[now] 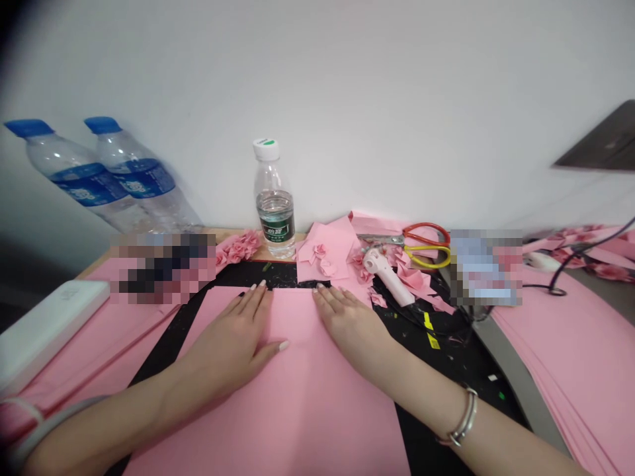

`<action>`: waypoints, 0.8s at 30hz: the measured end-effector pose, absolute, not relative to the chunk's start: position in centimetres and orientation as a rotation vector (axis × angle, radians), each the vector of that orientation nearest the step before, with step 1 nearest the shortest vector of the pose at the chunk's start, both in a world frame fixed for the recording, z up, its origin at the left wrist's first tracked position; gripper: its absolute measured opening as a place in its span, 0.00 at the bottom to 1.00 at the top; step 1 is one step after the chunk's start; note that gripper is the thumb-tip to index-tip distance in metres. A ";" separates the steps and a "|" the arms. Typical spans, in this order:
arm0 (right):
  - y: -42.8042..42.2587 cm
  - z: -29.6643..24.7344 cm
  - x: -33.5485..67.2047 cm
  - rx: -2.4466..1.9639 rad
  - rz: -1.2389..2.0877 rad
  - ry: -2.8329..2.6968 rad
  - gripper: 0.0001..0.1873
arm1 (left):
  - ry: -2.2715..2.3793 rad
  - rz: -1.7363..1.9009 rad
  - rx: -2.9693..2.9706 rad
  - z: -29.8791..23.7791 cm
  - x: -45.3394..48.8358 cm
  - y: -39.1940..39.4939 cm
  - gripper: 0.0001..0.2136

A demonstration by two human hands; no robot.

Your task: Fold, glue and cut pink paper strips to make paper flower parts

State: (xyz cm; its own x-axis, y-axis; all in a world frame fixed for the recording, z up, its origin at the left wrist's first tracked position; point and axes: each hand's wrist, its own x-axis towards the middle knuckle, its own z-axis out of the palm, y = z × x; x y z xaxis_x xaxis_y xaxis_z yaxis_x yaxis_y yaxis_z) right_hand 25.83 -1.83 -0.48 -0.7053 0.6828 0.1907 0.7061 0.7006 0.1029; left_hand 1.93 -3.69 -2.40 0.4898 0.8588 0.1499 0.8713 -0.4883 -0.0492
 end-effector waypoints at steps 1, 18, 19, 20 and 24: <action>-1.8 -0.6 25.9 -1.137 -0.255 -2.767 0.29 | -1.535 -0.172 -2.573 -2.6 1.9 -3.8 0.36; -3.2 -1.6 28.3 -1.391 -0.496 -2.545 0.24 | -1.643 -0.055 -2.374 -1.8 2.1 -4.2 0.39; -3.2 -1.6 28.3 -1.404 -0.499 -2.520 0.23 | -1.621 -0.054 -2.365 -1.8 2.1 -4.2 0.38; -3.2 -1.5 28.2 -1.417 -0.493 -2.496 0.22 | -1.603 -0.055 -2.358 -1.7 2.0 -4.2 0.37; -2.9 -1.3 28.1 -1.442 -0.402 -2.399 0.17 | -1.637 -0.024 -2.346 -0.6 1.8 -4.0 0.31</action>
State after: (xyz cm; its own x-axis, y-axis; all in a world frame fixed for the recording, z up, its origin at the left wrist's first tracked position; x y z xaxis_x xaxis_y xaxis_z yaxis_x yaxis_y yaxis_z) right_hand 28.09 -2.95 -1.27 -0.4438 0.8001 0.4035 0.8879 0.4533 0.0777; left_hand 1.82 -4.00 -0.65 0.3577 0.9179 0.1719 0.9225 -0.3187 -0.2179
